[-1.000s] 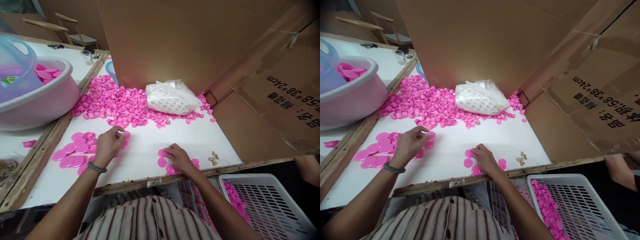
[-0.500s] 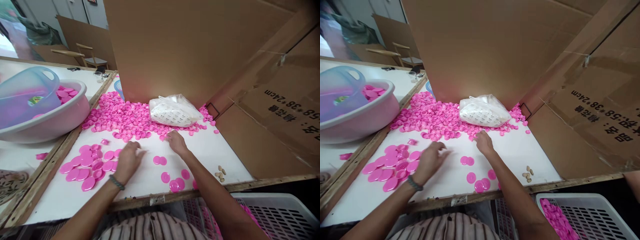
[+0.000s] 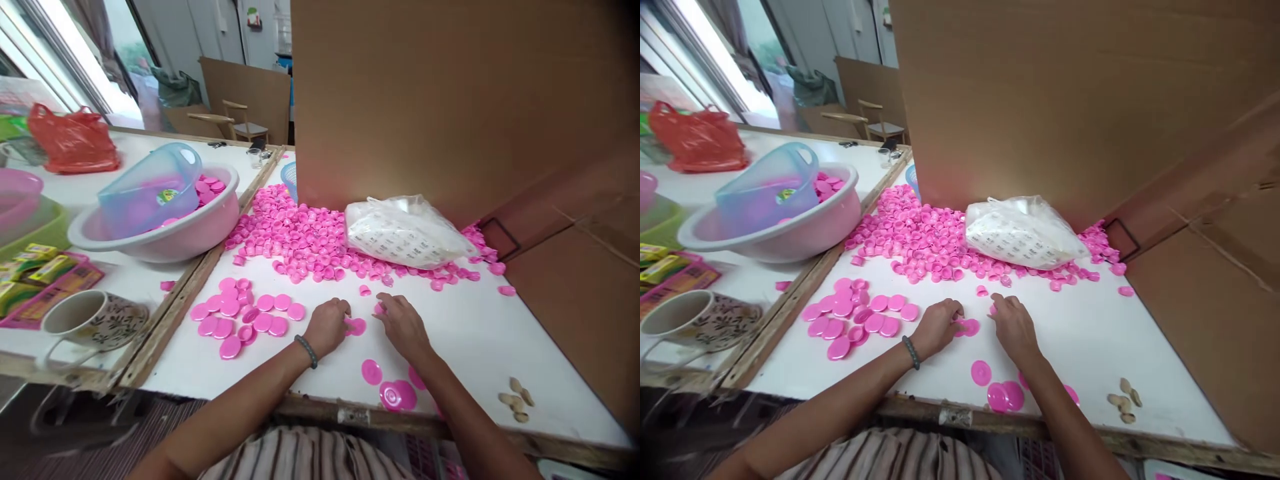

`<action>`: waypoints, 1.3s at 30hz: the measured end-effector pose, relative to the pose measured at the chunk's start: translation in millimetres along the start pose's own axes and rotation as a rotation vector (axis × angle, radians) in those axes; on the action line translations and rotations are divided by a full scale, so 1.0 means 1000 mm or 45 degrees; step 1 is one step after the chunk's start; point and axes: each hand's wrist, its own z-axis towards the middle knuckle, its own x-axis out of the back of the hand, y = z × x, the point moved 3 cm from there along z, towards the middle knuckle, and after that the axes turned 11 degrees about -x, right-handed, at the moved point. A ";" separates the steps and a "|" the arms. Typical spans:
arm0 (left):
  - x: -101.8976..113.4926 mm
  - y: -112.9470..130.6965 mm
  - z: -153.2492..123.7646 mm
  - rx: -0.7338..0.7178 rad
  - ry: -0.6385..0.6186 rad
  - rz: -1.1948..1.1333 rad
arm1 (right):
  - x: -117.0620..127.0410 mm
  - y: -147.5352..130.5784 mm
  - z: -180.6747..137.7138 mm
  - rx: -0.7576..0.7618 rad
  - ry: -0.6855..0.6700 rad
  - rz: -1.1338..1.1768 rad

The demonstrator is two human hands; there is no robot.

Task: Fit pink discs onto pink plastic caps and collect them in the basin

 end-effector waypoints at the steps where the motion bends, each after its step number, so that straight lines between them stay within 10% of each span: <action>1: 0.002 0.000 -0.001 -0.022 0.008 0.015 | -0.001 -0.001 -0.002 -0.022 -0.004 0.066; 8: 0.011 -0.007 -0.020 -0.181 0.087 0.006 | -0.006 -0.012 -0.008 -0.081 -0.014 0.226; 14: 0.004 -0.016 -0.026 0.011 0.169 -0.154 | -0.004 -0.017 -0.004 -0.072 -0.062 0.025; 20: -0.002 -0.024 -0.024 0.101 0.216 -0.265 | -0.008 -0.050 -0.007 -0.035 -0.114 0.441; 39: 0.001 -0.031 -0.023 0.081 0.187 -0.313 | -0.019 -0.102 -0.020 0.534 -0.159 -0.250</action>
